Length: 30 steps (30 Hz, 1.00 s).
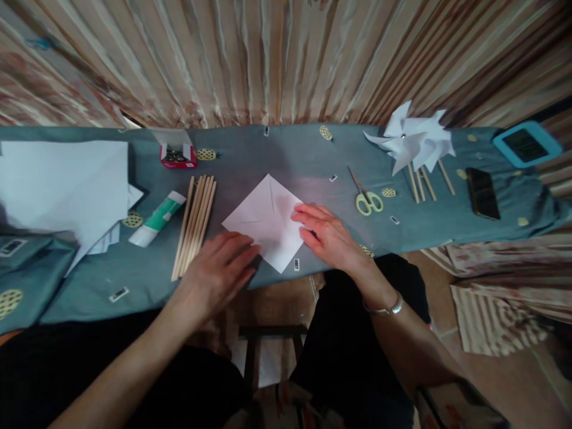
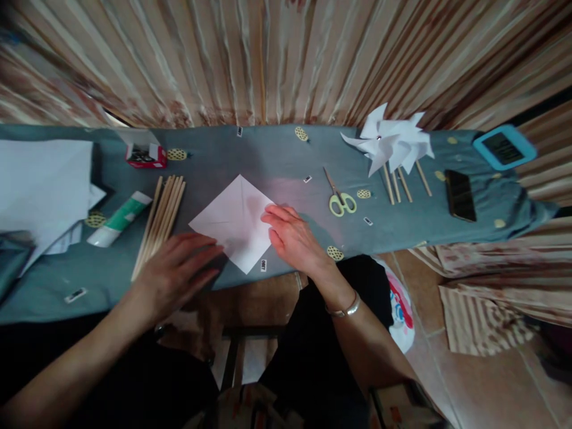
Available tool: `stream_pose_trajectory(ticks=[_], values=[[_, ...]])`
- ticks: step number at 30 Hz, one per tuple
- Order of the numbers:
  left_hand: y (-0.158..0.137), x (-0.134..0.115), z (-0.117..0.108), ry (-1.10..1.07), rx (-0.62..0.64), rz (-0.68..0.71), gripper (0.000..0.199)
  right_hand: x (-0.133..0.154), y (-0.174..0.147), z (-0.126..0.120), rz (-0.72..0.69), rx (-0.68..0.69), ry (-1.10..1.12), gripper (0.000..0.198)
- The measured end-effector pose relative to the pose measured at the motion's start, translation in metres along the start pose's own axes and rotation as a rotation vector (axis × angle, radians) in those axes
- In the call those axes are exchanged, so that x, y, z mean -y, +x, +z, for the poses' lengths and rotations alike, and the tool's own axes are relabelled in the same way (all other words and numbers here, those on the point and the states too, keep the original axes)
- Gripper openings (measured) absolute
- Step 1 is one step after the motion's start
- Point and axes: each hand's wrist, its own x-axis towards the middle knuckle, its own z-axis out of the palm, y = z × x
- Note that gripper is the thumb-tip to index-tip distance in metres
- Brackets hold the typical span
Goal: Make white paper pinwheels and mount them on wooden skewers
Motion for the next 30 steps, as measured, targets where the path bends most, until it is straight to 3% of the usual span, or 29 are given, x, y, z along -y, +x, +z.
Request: stream_pose_trajectory(ticks=[4, 10, 17, 24, 30], values=[[0.018, -0.010, 0.026, -0.012, 0.089, 0.071, 0.024, 0.001, 0.000, -0.002, 0.002, 0.012, -0.005, 0.038], [0.013, -0.001, 0.030, -0.089, 0.082, 0.063, 0.020, 0.001, 0.000, -0.002, -0.002, 0.025, 0.001, 0.037], [0.011, -0.003, 0.034, -0.321, -0.017, -0.099, 0.017, 0.003, -0.002, -0.004, 0.023, 0.038, 0.031, 0.037], [0.026, -0.002, 0.035, -0.390, -0.069, -0.225, 0.010, 0.029, -0.006, 0.000, -0.011, -0.191, 0.127, 0.024], [0.032, -0.003, 0.034, -0.371, -0.066, -0.244, 0.011, 0.043, -0.013, 0.016, -0.058, -0.256, 0.115, 0.014]])
